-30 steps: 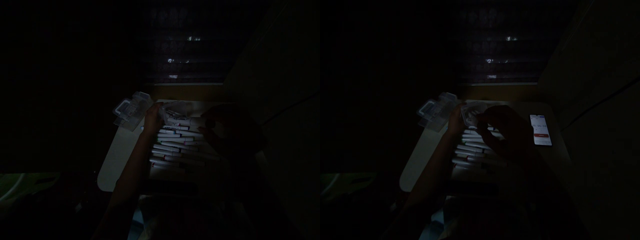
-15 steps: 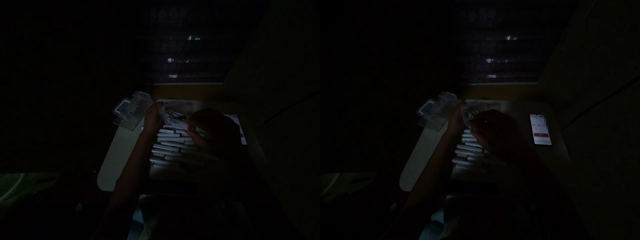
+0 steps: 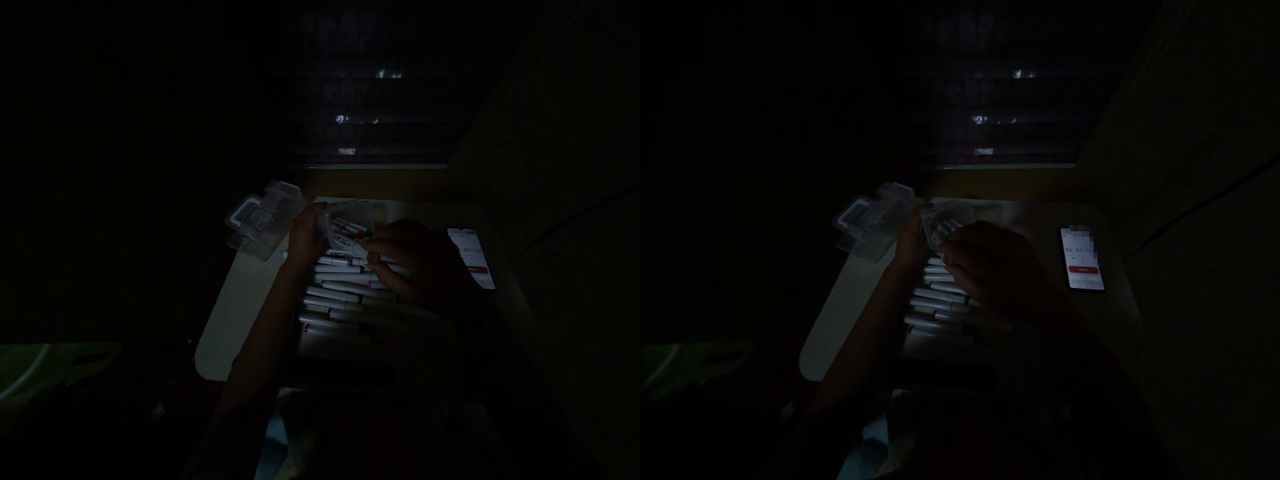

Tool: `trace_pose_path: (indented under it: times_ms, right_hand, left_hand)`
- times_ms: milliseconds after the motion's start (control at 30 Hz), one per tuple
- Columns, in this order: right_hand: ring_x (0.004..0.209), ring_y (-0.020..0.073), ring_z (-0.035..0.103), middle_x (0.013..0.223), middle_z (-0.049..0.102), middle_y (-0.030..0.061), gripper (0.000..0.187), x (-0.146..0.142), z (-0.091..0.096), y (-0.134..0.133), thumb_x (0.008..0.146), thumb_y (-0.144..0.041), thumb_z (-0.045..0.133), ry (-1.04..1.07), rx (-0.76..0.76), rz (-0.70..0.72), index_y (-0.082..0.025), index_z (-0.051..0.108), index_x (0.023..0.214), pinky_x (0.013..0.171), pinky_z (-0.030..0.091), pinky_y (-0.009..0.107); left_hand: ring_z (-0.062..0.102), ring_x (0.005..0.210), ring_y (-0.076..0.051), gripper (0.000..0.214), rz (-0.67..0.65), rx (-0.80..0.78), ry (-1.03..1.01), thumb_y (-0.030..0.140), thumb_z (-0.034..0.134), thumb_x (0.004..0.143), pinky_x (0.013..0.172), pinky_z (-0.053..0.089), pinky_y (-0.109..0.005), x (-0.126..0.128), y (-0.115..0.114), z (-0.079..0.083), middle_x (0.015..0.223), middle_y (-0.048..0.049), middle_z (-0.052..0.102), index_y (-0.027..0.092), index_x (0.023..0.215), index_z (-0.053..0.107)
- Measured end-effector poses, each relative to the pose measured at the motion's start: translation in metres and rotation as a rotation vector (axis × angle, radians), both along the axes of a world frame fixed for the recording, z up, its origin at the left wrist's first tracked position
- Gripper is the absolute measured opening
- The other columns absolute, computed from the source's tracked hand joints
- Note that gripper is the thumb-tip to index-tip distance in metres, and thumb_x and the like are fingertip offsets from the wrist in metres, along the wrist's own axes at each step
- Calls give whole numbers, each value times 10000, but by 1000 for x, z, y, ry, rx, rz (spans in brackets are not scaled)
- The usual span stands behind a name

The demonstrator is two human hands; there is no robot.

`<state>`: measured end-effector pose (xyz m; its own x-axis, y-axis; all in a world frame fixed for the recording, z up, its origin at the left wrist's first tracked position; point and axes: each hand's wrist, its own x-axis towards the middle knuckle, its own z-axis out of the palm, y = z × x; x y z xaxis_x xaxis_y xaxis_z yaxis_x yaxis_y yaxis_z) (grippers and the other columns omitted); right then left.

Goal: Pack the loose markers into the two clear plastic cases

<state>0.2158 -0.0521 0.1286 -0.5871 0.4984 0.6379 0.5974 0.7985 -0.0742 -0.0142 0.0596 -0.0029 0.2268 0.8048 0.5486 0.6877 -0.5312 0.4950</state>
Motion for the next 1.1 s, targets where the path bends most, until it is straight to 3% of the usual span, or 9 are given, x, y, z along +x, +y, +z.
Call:
trace_pose_path:
  times_ms: [333, 633, 1100]
  right_hand:
    - [915, 163, 642, 981, 709, 47, 221, 1, -3, 4, 912, -276, 504, -28, -128, 13, -205, 679, 1028, 756, 512, 294]
    - [896, 160, 666, 963, 723, 46, 206, 10, 1, 5, 897, -248, 507, -6, -124, -77, -206, 680, 1000, 752, 518, 276]
    - [839, 162, 680, 930, 725, 28, 190, 31, -5, 17, 888, -267, 513, 82, -288, -195, -218, 689, 944, 765, 534, 302]
  left_hand:
    - [517, 1247, -288, 586, 2, -35, -12, 272, 610, 739, 1055, 404, -462, 1, -2, 2, 1320, -116, 560, 194, 1300, 459]
    - [556, 1197, -275, 590, 11, 5, 4, 226, 619, 710, 1016, 448, -440, 1, 0, 2, 1294, -117, 583, 198, 1280, 470]
    - [543, 1216, -288, 591, 15, -16, -23, 287, 652, 725, 1046, 424, -459, 1, 0, 1, 1304, -110, 577, 216, 1286, 480]
